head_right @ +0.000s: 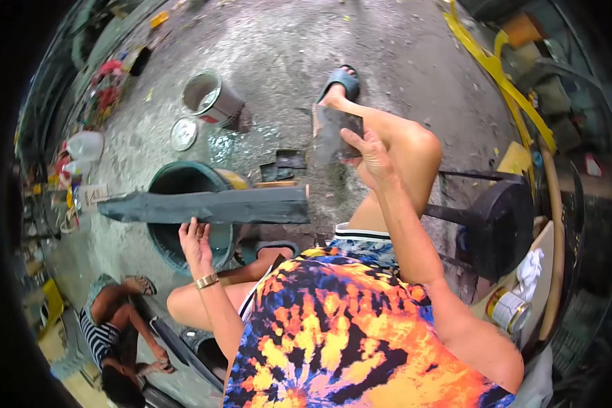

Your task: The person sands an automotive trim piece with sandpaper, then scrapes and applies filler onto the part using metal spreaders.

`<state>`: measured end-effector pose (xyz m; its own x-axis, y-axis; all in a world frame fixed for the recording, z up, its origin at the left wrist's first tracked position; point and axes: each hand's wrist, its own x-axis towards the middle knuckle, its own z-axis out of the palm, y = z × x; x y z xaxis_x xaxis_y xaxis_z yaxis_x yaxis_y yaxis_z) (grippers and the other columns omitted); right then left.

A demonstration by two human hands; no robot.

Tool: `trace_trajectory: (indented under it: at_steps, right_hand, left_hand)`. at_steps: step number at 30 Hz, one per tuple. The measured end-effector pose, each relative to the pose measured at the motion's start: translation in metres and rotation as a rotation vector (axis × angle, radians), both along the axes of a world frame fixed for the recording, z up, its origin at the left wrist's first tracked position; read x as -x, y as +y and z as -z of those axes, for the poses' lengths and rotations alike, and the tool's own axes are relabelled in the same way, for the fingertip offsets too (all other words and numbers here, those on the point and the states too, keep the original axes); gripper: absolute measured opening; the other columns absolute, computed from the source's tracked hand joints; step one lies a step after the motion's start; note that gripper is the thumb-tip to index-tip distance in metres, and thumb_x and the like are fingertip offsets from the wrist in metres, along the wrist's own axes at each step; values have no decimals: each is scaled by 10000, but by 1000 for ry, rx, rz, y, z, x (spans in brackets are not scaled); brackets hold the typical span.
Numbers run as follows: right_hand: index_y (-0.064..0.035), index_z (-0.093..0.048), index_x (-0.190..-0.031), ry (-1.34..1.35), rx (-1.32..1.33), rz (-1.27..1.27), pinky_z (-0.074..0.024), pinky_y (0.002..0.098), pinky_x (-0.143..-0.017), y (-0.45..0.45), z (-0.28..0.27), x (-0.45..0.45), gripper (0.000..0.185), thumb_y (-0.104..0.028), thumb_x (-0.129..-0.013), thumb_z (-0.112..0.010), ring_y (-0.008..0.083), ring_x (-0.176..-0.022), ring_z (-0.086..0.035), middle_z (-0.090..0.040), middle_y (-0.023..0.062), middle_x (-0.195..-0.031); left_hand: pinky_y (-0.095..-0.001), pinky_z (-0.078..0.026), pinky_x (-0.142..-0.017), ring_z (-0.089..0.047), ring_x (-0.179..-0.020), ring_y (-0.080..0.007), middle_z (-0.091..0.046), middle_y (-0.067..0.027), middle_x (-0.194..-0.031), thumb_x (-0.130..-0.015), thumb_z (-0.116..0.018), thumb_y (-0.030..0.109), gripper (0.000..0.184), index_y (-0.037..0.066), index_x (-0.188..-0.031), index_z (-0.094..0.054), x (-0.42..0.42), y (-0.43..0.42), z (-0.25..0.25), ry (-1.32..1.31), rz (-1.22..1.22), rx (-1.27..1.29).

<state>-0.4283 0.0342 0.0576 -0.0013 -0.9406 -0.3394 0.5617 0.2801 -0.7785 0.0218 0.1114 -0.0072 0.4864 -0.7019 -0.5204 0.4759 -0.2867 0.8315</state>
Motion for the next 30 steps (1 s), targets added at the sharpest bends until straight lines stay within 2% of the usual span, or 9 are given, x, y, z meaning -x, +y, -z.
trace_trajectory:
  at_steps: [5, 9, 12, 15, 17, 21, 25, 27, 30]
  right_hand:
    - [-79, -466, -1387, -1, 15, 35, -568, 221, -575, 12, -20, -2, 587, -214, -890, -746, 60, -903, -670, -644, -5, -1155]
    - [-72, -422, -1421, -122, -9, 79, -561, 331, -894, 31, -47, -5, 600, -150, -899, -706, 127, -1070, -638, -610, 23, -1235]
    - [-67, -443, -1391, -331, -30, 47, -492, 384, -1017, 40, -50, -11, 546, -124, -904, -681, 167, -1126, -620, -610, 40, -1254]
    - [-72, -448, -1335, -529, -60, 52, -533, 381, -934, 47, -74, -47, 483, -94, -903, -664, 187, -1056, -651, -623, 73, -1214]
    - [-78, -525, -1242, -582, -136, 52, -519, 345, -918, 59, -83, -84, 371, -108, -904, -675, 170, -1048, -629, -618, 56, -1110]
    - [-37, -549, -1187, -176, 338, 27, -450, 301, -919, 71, -73, -138, 326, -157, -908, -668, 180, -1021, -582, -608, 67, -1091]
    - [16, -588, -1125, 237, 356, -175, -503, 365, -868, 78, -101, -72, 311, -217, -924, -635, 240, -940, -646, -656, 148, -951]
    - [-1, -629, -1093, 343, 378, -131, -536, 346, -806, 83, -96, -22, 265, -230, -962, -623, 187, -867, -678, -676, 95, -898]
    - [-39, -599, -1073, 5, 199, 321, -527, 244, -668, 77, -84, 32, 201, -220, -987, -609, 85, -747, -635, -650, 21, -856]
  left_hand:
    - [-349, -524, -830, -624, -912, -196, -621, -51, -1062, -893, -744, 110, 516, 120, -1307, -437, -2, 0, 5, -15, -17, -35]
    - [-373, -444, -865, -563, -1081, -240, -575, -100, -1229, -923, -712, 189, 660, 93, -1432, -303, 15, 11, -20, -430, -112, -26]
    - [-304, -456, -834, -562, -997, -132, -600, -39, -1113, -962, -659, 166, 432, 42, -1330, -471, 56, 18, -65, -598, -4, 183]
    - [-305, -457, -771, -536, -937, -132, -556, -42, -1082, -957, -659, 211, 498, -21, -1351, -462, 154, 19, -115, -463, 445, 301]
    - [-327, -456, -856, -544, -1017, -162, -556, -61, -1141, -925, -683, 381, 642, -27, -1362, -450, 189, 19, -112, -436, 575, 533]
    - [-390, -241, -1200, -328, -1432, -247, -333, -156, -1550, -1056, -389, 473, 701, -55, -1503, -278, 215, 4, -145, -87, 655, 405]
    - [-400, -268, -1191, -397, -1398, -286, -427, -184, -1499, -1084, -329, 391, 603, -34, -1510, -292, 202, -7, -163, -28, 592, 415]
    - [-377, -437, -1031, -529, -1271, -303, -495, -207, -1418, -1072, -314, 454, 635, -12, -1503, -296, 189, -11, -173, -340, 690, 312]
    - [-330, -460, -956, -588, -1171, -273, -493, -184, -1441, -1072, -350, 423, 598, -16, -1477, -355, 140, -33, -177, -393, 648, 261]
